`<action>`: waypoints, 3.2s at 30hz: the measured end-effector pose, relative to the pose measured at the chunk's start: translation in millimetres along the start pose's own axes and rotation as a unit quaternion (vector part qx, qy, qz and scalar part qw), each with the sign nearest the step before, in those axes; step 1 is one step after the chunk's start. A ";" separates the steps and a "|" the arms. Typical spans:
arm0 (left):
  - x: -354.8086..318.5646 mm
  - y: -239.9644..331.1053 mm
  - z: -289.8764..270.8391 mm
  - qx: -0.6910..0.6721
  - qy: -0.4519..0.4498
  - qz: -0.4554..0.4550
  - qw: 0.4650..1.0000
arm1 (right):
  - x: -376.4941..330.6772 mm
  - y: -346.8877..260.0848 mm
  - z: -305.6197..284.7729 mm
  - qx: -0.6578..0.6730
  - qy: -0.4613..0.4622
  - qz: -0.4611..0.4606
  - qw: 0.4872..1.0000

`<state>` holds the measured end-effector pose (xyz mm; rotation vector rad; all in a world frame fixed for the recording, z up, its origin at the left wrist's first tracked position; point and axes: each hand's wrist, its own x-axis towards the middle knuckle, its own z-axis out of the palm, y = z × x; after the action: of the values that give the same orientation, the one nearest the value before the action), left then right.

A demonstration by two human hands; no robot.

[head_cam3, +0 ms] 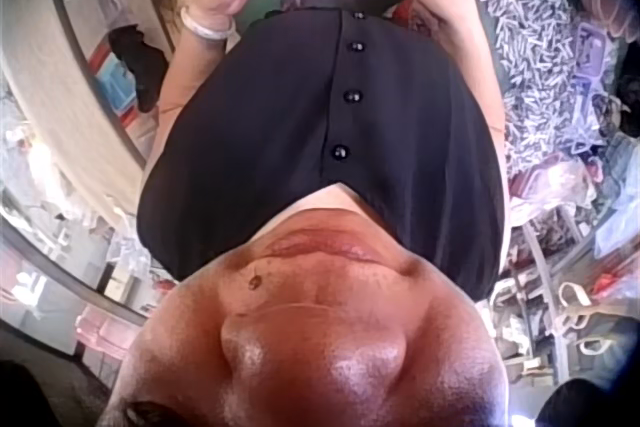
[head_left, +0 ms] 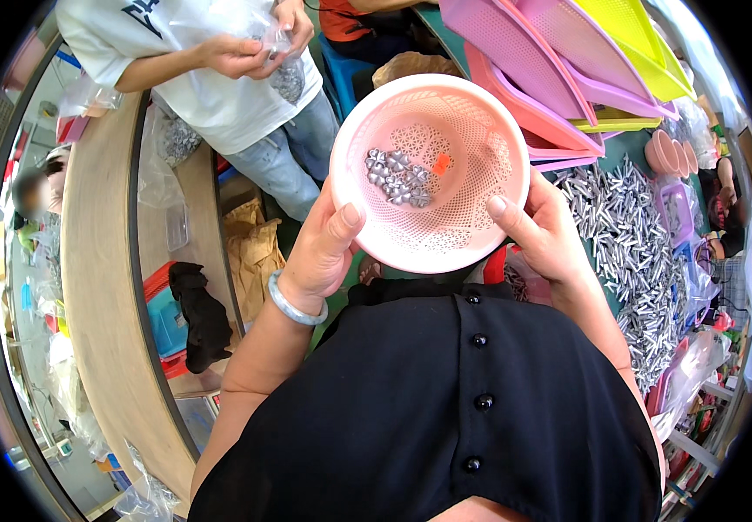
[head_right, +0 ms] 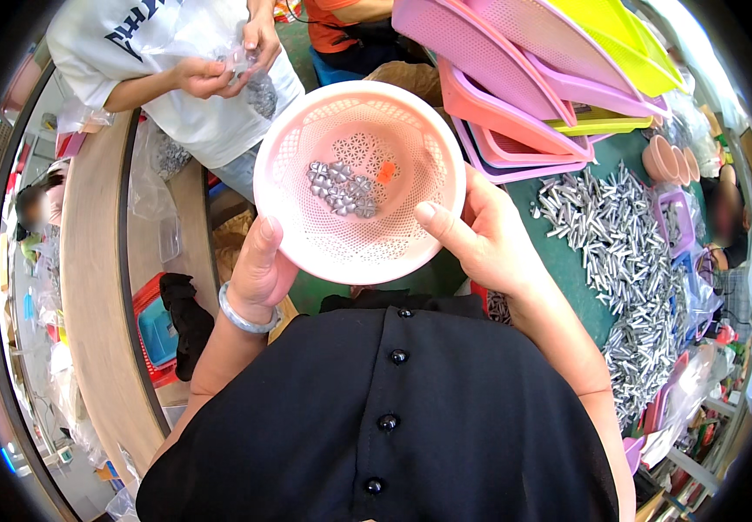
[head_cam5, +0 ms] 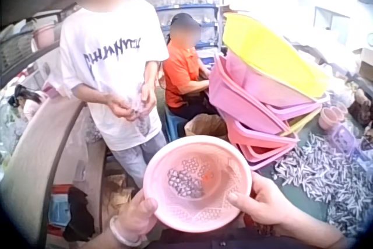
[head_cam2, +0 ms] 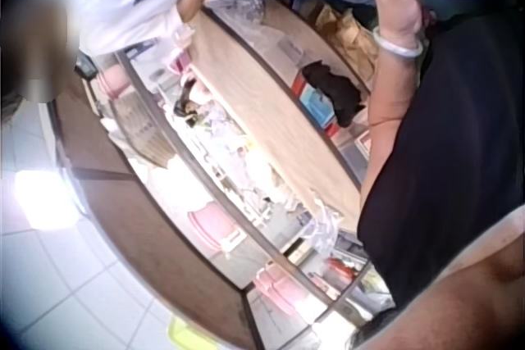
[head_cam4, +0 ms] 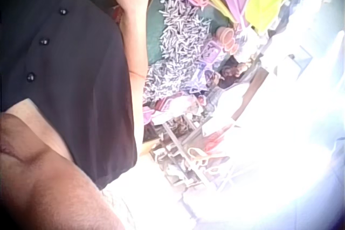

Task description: The person sorts small metal fasteners on a table, picking them up by hand and placing them into a pink plastic basket. They also handle a small bag of metal pieces and transfer some into the basket. The person continues sorting the fasteners, occasionally picking up individual pieces and placing them in the basket.

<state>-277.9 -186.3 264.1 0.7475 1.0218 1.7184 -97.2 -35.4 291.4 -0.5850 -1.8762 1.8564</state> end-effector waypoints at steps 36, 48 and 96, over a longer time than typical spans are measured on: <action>-4.1 1.1 -5.3 -0.019 -0.002 0.000 1.000 | 4.8 7.1 5.0 -0.070 0.105 -0.103 0.987; 18.9 -25.1 -19.1 -0.026 0.091 -0.082 0.992 | 85.2 39.7 66.4 -0.554 -0.174 -0.160 0.798; 51.3 -73.9 -82.5 0.127 0.130 -0.414 0.892 | 83.8 132.3 97.1 0.011 -0.204 0.355 0.912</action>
<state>-333.5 -149.0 162.0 0.1599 1.4968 0.9517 -222.4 -64.6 159.4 -1.0453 -2.0597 2.6233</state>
